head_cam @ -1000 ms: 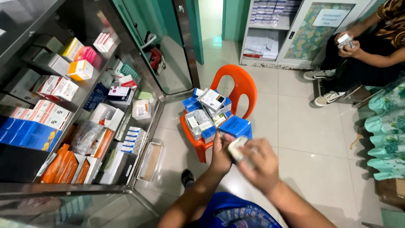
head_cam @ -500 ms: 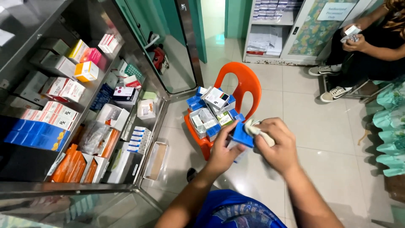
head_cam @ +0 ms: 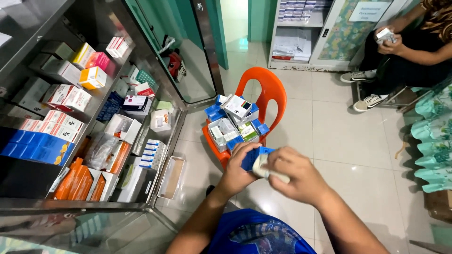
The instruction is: Wiping down boxes of medication with a cloth and organizing them onto shelves.
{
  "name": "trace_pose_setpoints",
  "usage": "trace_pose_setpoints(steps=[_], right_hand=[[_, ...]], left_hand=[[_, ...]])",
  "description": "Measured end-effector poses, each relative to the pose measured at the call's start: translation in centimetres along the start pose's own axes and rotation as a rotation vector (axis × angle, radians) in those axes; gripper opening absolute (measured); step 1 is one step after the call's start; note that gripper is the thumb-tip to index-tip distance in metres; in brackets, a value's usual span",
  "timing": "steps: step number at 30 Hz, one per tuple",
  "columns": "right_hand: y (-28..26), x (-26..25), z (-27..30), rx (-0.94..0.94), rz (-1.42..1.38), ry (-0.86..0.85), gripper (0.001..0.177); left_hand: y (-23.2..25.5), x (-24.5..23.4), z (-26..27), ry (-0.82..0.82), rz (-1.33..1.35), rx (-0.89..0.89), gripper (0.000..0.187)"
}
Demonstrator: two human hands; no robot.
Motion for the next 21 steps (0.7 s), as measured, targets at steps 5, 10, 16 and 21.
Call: trace_pose_setpoints(steps=[5, 10, 16, 21], right_hand=[[3.3, -1.8, 1.3, 0.050, -0.020, 0.047, 0.009], [4.4, -2.0, 4.1, 0.096, -0.026, 0.024, 0.012], [10.2, 1.7, 6.1, 0.384, -0.148, 0.144, 0.048], [15.3, 9.0, 7.7, 0.848, -0.479, 0.128, 0.080]], left_hand=[[2.7, 0.7, -0.6, -0.042, 0.017, 0.013, 0.071], [1.9, 1.2, -0.5, -0.067, 0.059, -0.038, 0.073], [-1.7, 0.0, 0.2, 0.185, 0.217, -0.317, 0.073], [-1.9, -2.4, -1.7, 0.400, 0.358, -0.454, 0.068]])
Point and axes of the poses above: each hand's wrist, its own z-axis away from the middle knuckle, its own x-axis out of the palm, y = z × x, the point moved 10 cm from there along -z, towards the middle knuckle, and after that the axes turned 3 degrees about y, right-handed, at the moved point
